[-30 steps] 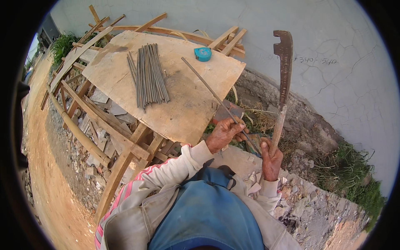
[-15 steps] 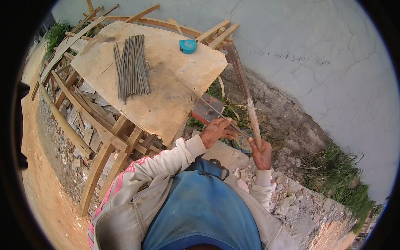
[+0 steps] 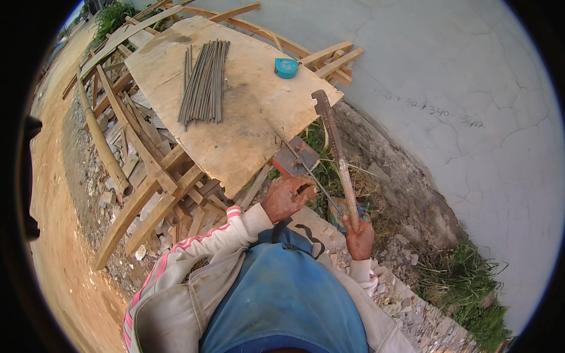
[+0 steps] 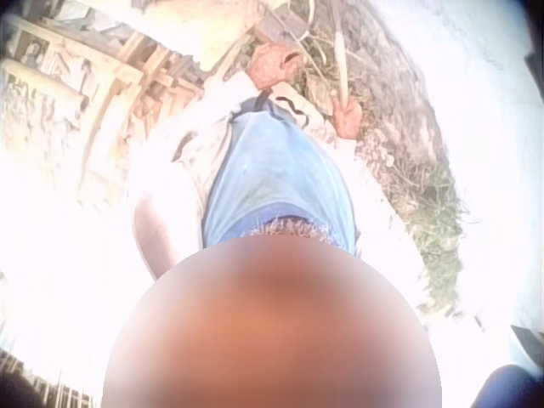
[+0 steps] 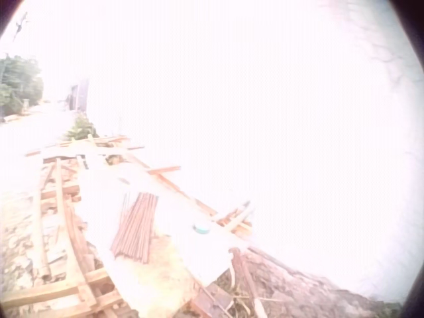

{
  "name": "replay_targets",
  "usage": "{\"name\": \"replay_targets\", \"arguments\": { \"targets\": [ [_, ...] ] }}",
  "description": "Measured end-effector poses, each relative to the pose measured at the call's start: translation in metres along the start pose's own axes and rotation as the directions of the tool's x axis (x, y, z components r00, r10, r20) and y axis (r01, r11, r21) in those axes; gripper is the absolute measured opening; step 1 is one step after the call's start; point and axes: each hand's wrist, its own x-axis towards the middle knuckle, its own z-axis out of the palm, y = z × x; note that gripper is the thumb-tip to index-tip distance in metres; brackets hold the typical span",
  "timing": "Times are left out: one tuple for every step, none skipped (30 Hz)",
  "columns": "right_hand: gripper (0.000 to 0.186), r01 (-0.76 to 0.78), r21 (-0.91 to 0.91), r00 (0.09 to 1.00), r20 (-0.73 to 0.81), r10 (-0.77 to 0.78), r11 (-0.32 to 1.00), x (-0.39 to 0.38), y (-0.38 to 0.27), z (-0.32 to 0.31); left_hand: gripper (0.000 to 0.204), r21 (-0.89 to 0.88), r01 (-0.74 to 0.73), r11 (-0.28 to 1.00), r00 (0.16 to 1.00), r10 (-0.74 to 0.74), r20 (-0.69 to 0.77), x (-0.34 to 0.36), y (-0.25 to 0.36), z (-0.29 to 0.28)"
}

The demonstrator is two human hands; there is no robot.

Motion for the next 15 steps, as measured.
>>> {"name": "replay_targets", "arguments": {
  "targets": [
    [0.045,-0.004,-0.069,1.000,-0.016,0.003,0.998,0.001,-0.001,0.000,0.024,0.062,-0.043,0.997,0.990,0.051,-0.131,-0.002,0.001,-0.006],
    [0.046,0.049,-0.076,0.998,-0.023,-0.051,0.996,0.001,-0.002,0.002,0.022,0.117,-0.101,0.988,0.955,0.130,-0.265,-0.003,0.000,-0.013],
    [0.046,0.064,-0.097,0.997,-0.032,-0.067,0.993,0.003,-0.004,0.002,0.025,0.246,-0.064,0.967,0.952,0.134,-0.276,-0.001,-0.004,-0.021],
    [0.048,0.073,-0.125,0.996,-0.047,-0.080,0.989,0.004,-0.006,0.002,0.028,0.354,-0.044,0.934,0.942,0.157,-0.297,0.003,-0.009,-0.028],
    [0.046,0.061,-0.120,0.997,-0.044,-0.067,0.991,0.006,-0.009,0.003,0.031,0.444,-0.015,0.896,0.932,0.173,-0.318,0.006,-0.015,-0.033],
    [0.045,0.049,-0.121,0.997,-0.045,-0.055,0.991,0.007,-0.011,0.004,0.033,0.483,-0.045,0.874,0.930,0.214,-0.300,0.009,-0.020,-0.036],
    [0.046,0.040,-0.116,0.998,-0.039,-0.045,0.992,0.008,-0.013,0.005,0.035,0.511,-0.067,0.857,0.927,0.242,-0.285,0.010,-0.025,-0.039],
    [0.046,0.049,-0.163,0.997,-0.048,-0.057,0.985,0.009,-0.015,0.006,0.037,0.539,-0.086,0.838,0.923,0.270,-0.272,0.012,-0.029,-0.041],
    [0.046,0.057,-0.200,0.996,-0.050,-0.069,0.978,0.009,-0.017,0.007,0.039,0.548,-0.094,0.831,0.928,0.273,-0.254,0.012,-0.032,-0.041],
    [0.046,0.063,-0.238,0.996,-0.051,-0.078,0.969,0.009,-0.018,0.009,0.041,0.555,-0.101,0.826,0.933,0.272,-0.235,0.011,-0.034,-0.040],
    [0.045,0.059,-0.237,0.996,-0.049,-0.072,0.970,0.009,-0.020,0.010,0.043,0.561,-0.107,0.821,0.938,0.270,-0.216,0.010,-0.036,-0.039],
    [0.045,0.054,-0.237,0.997,-0.047,-0.067,0.970,0.009,-0.021,0.010,0.044,0.575,-0.103,0.812,0.941,0.267,-0.209,0.010,-0.037,-0.038],
    [0.045,0.028,-0.238,0.998,-0.051,-0.041,0.971,0.008,-0.022,0.011,0.046,0.588,-0.101,0.802,0.943,0.265,-0.199,0.009,-0.037,-0.036],
    [0.045,0.047,-0.218,0.997,-0.049,-0.059,0.975,0.008,-0.023,0.011,0.047,0.599,-0.104,0.794,0.942,0.271,-0.196,0.009,-0.038,-0.035],
    [0.046,0.049,-0.201,0.997,-0.052,-0.060,0.978,0.007,-0.024,0.011,0.047,0.609,-0.097,0.787,0.946,0.262,-0.189,0.009,-0.038,-0.034]
  ]
}}
